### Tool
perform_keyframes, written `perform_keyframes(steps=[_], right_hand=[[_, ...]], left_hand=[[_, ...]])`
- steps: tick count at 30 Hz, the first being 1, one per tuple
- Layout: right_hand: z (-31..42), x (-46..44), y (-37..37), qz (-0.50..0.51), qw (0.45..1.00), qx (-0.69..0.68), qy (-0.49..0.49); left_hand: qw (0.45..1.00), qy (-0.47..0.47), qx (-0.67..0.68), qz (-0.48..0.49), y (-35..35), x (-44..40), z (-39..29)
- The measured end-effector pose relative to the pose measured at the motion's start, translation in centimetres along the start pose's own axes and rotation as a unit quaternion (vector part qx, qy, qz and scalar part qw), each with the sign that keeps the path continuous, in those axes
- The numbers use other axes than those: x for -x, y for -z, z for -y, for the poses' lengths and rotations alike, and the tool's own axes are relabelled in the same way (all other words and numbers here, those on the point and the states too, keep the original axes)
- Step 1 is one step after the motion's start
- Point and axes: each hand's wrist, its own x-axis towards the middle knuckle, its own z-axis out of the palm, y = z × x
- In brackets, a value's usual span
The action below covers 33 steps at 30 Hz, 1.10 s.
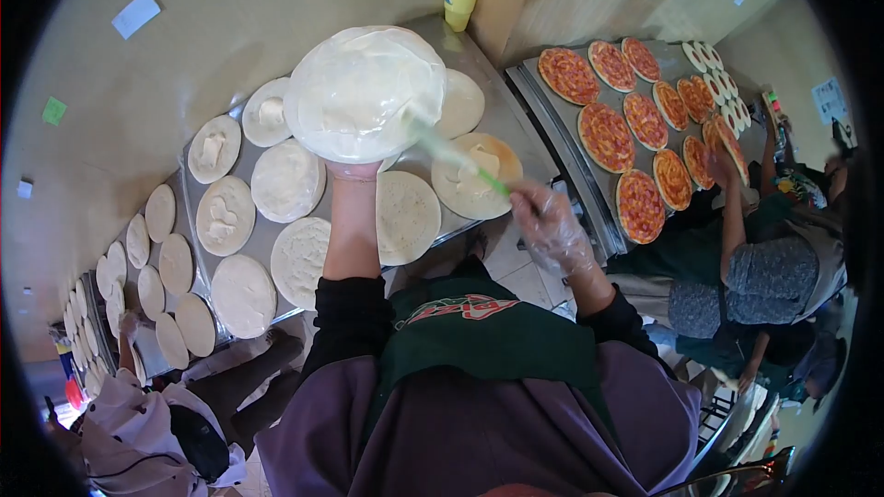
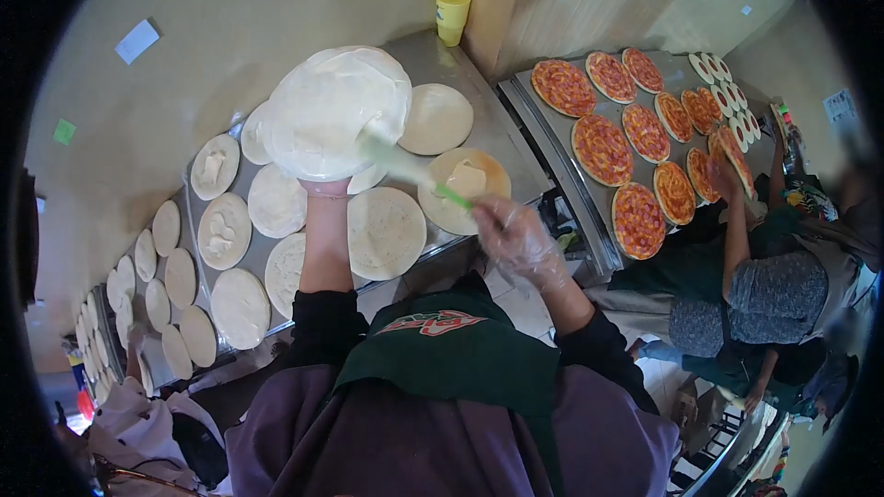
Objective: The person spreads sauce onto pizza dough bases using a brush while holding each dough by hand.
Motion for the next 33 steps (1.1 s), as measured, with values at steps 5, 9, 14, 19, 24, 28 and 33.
perform_keyframes(steps=[5,9,14,19,24,28,33], right_hand=[[-4.3,-2.0,0.6,-0.124,0.986,-0.041,-0.104],[-4.8,-1.2,0.3,-0.084,0.993,-0.03,-0.074],[-5.2,-1.0,1.6,0.015,0.997,-0.074,-0.007],[-6.6,-2.8,4.0,-0.059,0.977,-0.164,-0.126],[-7.2,-5.5,7.6,-0.099,0.975,-0.118,-0.157],[-7.4,-7.0,10.1,-0.081,0.988,0.01,-0.13],[-7.1,-6.6,11.1,-0.03,0.994,0.093,-0.039]], left_hand=[[0.995,-0.03,-0.071,-0.069,-0.8,-1.8,2.8],[0.993,-0.03,-0.094,-0.065,-0.4,-3.4,5.0],[0.989,-0.026,-0.132,-0.068,0.4,-5.3,5.7],[0.983,-0.015,-0.169,-0.071,1.2,-6.1,6.7],[0.976,-0.001,-0.202,-0.079,2.0,-5.4,6.2],[0.97,0.01,-0.227,-0.086,2.6,-4.7,6.0],[0.961,0.014,-0.258,-0.096,3.8,-5.9,6.5]])
